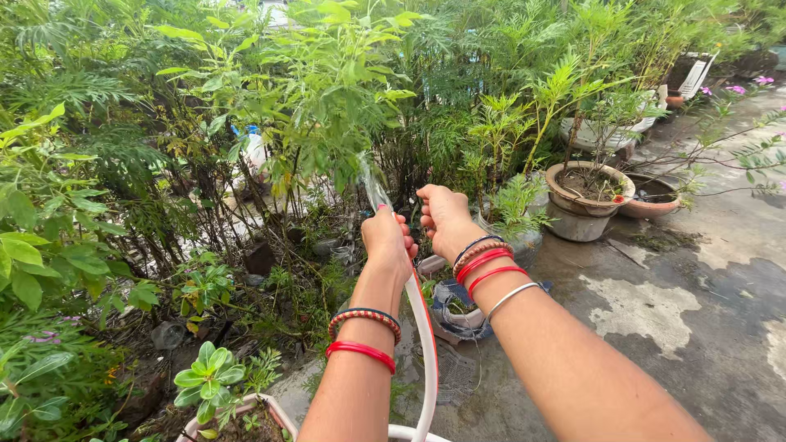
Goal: The person waters various potted plants and shrubs in a garden setting using a hose, moving the stream of water between different pots.
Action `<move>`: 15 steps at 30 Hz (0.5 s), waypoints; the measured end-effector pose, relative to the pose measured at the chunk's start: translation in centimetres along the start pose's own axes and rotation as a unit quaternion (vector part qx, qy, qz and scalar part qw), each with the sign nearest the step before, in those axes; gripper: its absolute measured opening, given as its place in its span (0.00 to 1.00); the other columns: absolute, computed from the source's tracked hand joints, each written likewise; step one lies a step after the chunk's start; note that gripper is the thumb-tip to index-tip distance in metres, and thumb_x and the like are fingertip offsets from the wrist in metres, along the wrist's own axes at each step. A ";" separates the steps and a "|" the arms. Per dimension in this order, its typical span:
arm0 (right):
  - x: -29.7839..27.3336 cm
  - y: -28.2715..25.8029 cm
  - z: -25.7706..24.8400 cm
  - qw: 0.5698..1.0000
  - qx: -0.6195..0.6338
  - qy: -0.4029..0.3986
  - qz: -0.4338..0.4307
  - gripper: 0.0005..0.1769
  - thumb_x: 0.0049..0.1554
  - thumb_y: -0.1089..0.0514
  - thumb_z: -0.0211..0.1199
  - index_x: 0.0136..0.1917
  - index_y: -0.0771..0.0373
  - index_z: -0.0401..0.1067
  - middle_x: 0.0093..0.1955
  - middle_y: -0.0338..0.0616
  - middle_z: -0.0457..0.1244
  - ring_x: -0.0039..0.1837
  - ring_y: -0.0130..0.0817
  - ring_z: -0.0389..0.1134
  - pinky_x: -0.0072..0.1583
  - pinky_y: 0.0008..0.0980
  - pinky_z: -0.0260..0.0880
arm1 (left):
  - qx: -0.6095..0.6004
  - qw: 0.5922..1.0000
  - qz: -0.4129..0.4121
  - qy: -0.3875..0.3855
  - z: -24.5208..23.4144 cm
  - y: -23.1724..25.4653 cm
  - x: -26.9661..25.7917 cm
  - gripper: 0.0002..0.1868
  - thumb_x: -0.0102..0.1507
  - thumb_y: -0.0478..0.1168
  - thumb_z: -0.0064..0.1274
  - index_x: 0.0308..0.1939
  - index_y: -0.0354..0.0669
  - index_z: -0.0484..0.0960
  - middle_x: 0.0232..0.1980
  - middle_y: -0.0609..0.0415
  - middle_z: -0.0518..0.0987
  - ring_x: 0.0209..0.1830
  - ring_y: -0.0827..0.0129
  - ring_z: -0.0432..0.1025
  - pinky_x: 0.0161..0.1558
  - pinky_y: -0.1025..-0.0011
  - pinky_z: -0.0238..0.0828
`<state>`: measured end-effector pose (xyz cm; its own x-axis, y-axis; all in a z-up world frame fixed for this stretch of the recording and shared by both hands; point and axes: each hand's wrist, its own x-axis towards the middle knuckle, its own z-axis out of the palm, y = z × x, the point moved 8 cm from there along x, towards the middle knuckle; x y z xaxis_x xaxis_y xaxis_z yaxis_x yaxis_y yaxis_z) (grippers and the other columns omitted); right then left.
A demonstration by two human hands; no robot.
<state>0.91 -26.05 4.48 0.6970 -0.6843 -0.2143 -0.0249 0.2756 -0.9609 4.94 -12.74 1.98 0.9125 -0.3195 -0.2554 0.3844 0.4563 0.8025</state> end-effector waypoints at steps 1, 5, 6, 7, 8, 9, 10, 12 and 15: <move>0.0 0.1 0.2 1.000 0.004 -0.004 -0.001 0.10 0.51 0.51 0.66 0.39 0.56 0.68 0.33 0.34 0.59 0.32 0.26 0.57 0.37 0.34 0.54 | -0.009 1.000 -0.014 -0.007 0.3 -0.3 0.3 0.17 0.70 0.47 0.37 0.30 0.43 0.70 0.20 0.60 0.64 0.14 0.73 0.56 0.19 0.69 0.55; 0.2 1.5 1.7 0.992 0.093 -0.052 0.064 0.10 0.54 0.56 0.63 0.38 0.59 0.64 0.30 0.42 0.61 0.27 0.29 0.55 0.30 0.30 0.53 | -0.032 0.998 0.020 -0.052 1.8 -1.8 2.7 0.11 0.67 0.37 0.40 0.31 0.40 0.72 0.22 0.59 0.69 0.16 0.75 0.59 0.18 0.72 0.54; 0.5 1.7 1.8 0.992 0.101 -0.053 0.056 0.10 0.54 0.57 0.63 0.37 0.59 0.64 0.30 0.40 0.60 0.26 0.27 0.54 0.29 0.29 0.51 | -0.053 0.995 0.031 -0.080 2.4 -2.1 3.4 0.10 0.67 0.35 0.41 0.32 0.39 0.73 0.23 0.59 0.71 0.16 0.76 0.60 0.19 0.73 0.53; 1.0 1.9 1.9 0.992 0.108 -0.055 0.047 0.09 0.54 0.57 0.63 0.36 0.59 0.65 0.29 0.39 0.59 0.26 0.26 0.53 0.28 0.28 0.49 | -0.074 0.991 0.042 -0.106 2.9 -2.3 3.9 0.09 0.67 0.33 0.42 0.32 0.38 0.74 0.24 0.59 0.73 0.17 0.77 0.60 0.19 0.74 0.52; 1.6 2.2 2.1 0.991 0.115 -0.057 0.039 0.09 0.54 0.58 0.62 0.35 0.58 0.65 0.28 0.38 0.58 0.25 0.25 0.51 0.26 0.28 0.47 | -0.059 0.992 0.046 -0.097 2.7 -2.6 4.3 0.09 0.67 0.32 0.43 0.32 0.39 0.74 0.24 0.59 0.72 0.17 0.78 0.60 0.19 0.75 0.52; 2.2 2.6 2.3 0.990 0.118 -0.064 0.034 0.10 0.53 0.58 0.63 0.34 0.58 0.64 0.28 0.37 0.57 0.24 0.24 0.50 0.26 0.28 0.47 | -0.044 0.994 0.050 -0.088 2.5 -2.8 4.7 0.09 0.67 0.32 0.43 0.32 0.39 0.74 0.24 0.59 0.71 0.16 0.78 0.59 0.18 0.75 0.52; 3.0 2.9 2.5 0.990 0.121 -0.071 0.028 0.11 0.53 0.58 0.64 0.33 0.58 0.63 0.27 0.36 0.56 0.24 0.24 0.50 0.26 0.28 0.46 | -0.030 0.995 0.054 -0.078 2.4 -3.0 5.0 0.08 0.67 0.32 0.44 0.32 0.40 0.74 0.24 0.59 0.70 0.16 0.78 0.59 0.18 0.75 0.52; 4.4 3.5 2.4 0.989 0.128 -0.075 0.022 0.11 0.52 0.59 0.64 0.32 0.58 0.64 0.27 0.36 0.57 0.24 0.25 0.50 0.26 0.28 0.47 | -0.041 0.996 0.059 -0.052 2.3 -3.3 5.6 0.10 0.68 0.35 0.43 0.32 0.39 0.75 0.25 0.59 0.71 0.17 0.78 0.60 0.19 0.75 0.53; 5.6 4.2 2.1 0.990 0.128 -0.050 0.015 0.08 0.52 0.60 0.64 0.34 0.63 0.68 0.29 0.41 0.62 0.26 0.28 0.56 0.28 0.30 0.53 | -0.052 0.996 0.067 -0.034 2.2 -4.0 6.5 0.11 0.68 0.36 0.42 0.32 0.38 0.75 0.25 0.56 0.74 0.18 0.75 0.62 0.20 0.72 0.57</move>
<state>6.21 -27.28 -0.36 0.7660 -0.6068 -0.2121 0.1265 0.4659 -0.8758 8.98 -18.46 -1.73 0.9462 -0.3043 -0.1097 0.2757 0.5815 0.7654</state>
